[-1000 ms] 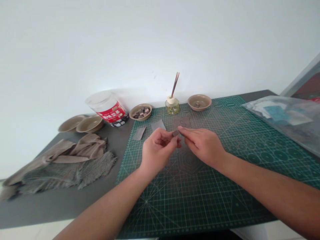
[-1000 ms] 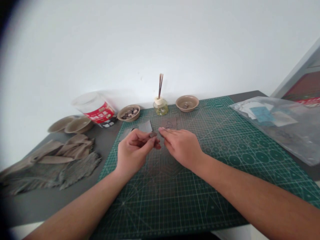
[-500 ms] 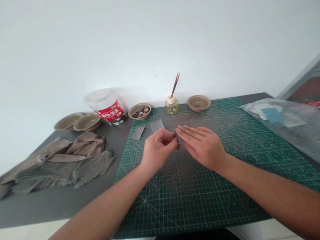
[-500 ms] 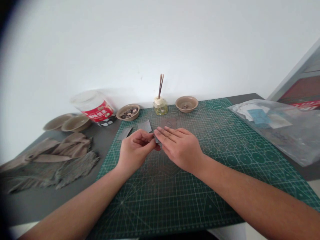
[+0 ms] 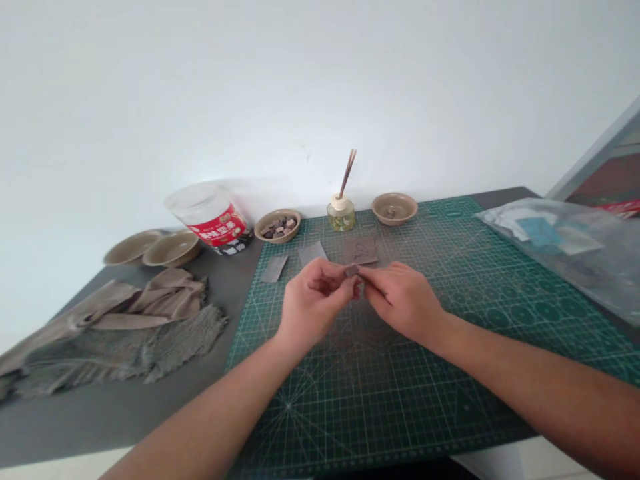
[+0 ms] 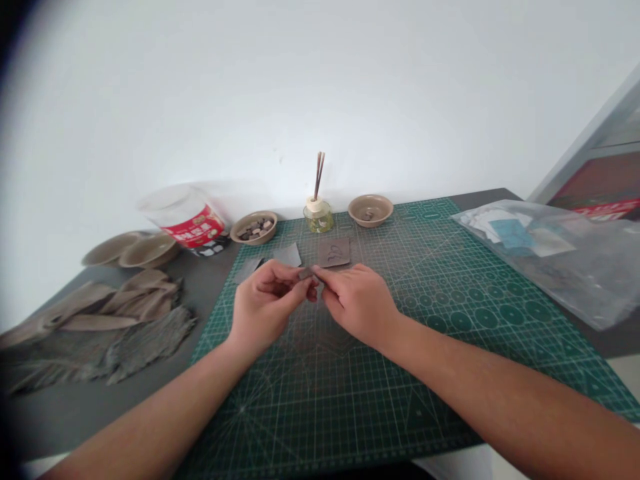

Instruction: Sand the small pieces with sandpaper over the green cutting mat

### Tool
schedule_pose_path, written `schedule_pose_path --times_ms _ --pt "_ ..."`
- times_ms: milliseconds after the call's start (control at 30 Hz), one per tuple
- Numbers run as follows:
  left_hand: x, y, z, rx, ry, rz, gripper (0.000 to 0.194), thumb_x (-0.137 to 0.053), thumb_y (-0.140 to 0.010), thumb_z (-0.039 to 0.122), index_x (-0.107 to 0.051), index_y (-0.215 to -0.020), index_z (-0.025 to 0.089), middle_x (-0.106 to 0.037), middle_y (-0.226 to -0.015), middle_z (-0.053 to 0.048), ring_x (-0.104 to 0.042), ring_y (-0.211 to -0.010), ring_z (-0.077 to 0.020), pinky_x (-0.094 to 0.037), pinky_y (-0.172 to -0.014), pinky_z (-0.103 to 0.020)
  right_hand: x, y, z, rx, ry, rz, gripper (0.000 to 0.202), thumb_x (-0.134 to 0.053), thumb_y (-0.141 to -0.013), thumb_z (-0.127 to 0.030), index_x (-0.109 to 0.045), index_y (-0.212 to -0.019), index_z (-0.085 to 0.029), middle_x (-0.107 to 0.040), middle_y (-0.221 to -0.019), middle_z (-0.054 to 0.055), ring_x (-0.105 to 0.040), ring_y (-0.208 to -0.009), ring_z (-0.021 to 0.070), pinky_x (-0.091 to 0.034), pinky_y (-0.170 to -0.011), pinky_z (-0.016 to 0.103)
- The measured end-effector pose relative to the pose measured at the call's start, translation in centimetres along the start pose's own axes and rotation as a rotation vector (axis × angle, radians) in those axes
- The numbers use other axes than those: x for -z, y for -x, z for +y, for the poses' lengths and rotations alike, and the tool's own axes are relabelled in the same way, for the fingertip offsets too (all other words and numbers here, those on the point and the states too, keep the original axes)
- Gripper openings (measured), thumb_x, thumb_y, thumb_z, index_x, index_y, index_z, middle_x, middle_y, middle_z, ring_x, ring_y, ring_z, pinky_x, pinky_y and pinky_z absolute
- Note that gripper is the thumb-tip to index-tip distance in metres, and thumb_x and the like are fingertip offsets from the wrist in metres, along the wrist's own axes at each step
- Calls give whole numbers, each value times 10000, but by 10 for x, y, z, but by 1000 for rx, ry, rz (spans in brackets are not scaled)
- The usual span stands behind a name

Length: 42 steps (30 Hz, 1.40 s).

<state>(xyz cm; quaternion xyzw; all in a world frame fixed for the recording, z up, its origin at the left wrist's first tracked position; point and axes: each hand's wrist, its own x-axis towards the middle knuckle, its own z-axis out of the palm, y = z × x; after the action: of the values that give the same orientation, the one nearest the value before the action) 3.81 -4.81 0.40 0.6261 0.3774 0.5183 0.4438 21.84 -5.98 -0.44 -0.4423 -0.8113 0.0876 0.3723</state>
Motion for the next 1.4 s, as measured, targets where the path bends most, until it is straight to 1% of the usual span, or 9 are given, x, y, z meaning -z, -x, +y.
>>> schedule_pose_path --times_ms 167,233,367,533,700,833,933,1067,1400 --pt "10 -5 -3 -155 -181 50 141 -732 -810 194 -592 -797 182 -613 -734 9 -576 -665 -111 -465 -610 -233 -1 -9 12 -258 -531 -215 241 -587 -946 -290 -722 -1125 -201 -780 -940 24 -727 -814 178 -554 -684 272" --pt "13 -10 -5 -153 -210 30 122 -721 -810 198 -600 -806 186 -592 -736 13 -561 -681 -115 -457 -619 -235 -1 -11 18 -271 -510 -274 229 -655 -891 -279 -726 -1088 -186 -770 -904 33 -712 -791 186 -551 -679 287" --pt "15 -17 -9 -44 -202 -22 116 -732 -795 223 -625 -806 180 -628 -777 -1 -575 -702 -120 -465 -640 -236 2 -12 25 -216 -273 -103 326 -750 -807 -273 -708 -1122 -202 -736 -1010 62 -669 -901 207 -537 -774 334" --pt "13 -17 -13 162 -74 -147 166 -759 -785 272 -633 -821 171 -663 -732 -2 -606 -662 -125 -463 -614 -236 11 -10 17 -120 -499 -157 322 -666 -885 -254 -648 -1206 -237 -729 -996 22 -661 -759 140 -545 -684 273" --pt "12 -19 -16 282 77 -259 169 -739 -804 277 -620 -806 158 -649 -663 3 -606 -619 -122 -473 -614 -244 9 -7 10 -63 -394 -77 214 -693 -852 -209 -713 -1065 -218 -724 -898 5 -659 -719 129 -541 -689 255" --pt "16 -19 -13 276 144 -338 205 -706 -822 260 -608 -980 174 -679 -779 -23 -634 -665 -141 -499 -629 -266 10 -6 14 -38 -374 8 249 -697 -822 -178 -729 -1067 -212 -715 -1031 42 -675 -788 139 -564 -731 266" --pt "23 -19 -9 180 -130 -407 254 -675 -840 263 -610 -1077 199 -675 -859 -30 -618 -718 -150 -485 -650 -274 12 -4 18 -16 -336 -46 241 -713 -799 -184 -741 -1037 -210 -720 -1013 37 -676 -783 138 -563 -742 270" --pt "31 -23 -7 -60 -634 -557 181 -712 -807 267 -703 -981 223 -642 -884 -27 -580 -873 -195 -453 -789 -323 10 -1 23 55 -244 -174 195 -719 -797 -186 -742 -985 -230 -748 -919 7 -674 -819 157 -537 -782 295" --pt "35 -19 -13 -64 -948 -689 192 -597 -926 328 -665 -1105 308 -620 -991 -22 -516 -1037 -249 -345 -839 -374 -1 6 24 213 -6 -332 53 -718 -821 -199 -669 -806 -192 -678 -828 27 -581 -826 194 -479 -811 353"
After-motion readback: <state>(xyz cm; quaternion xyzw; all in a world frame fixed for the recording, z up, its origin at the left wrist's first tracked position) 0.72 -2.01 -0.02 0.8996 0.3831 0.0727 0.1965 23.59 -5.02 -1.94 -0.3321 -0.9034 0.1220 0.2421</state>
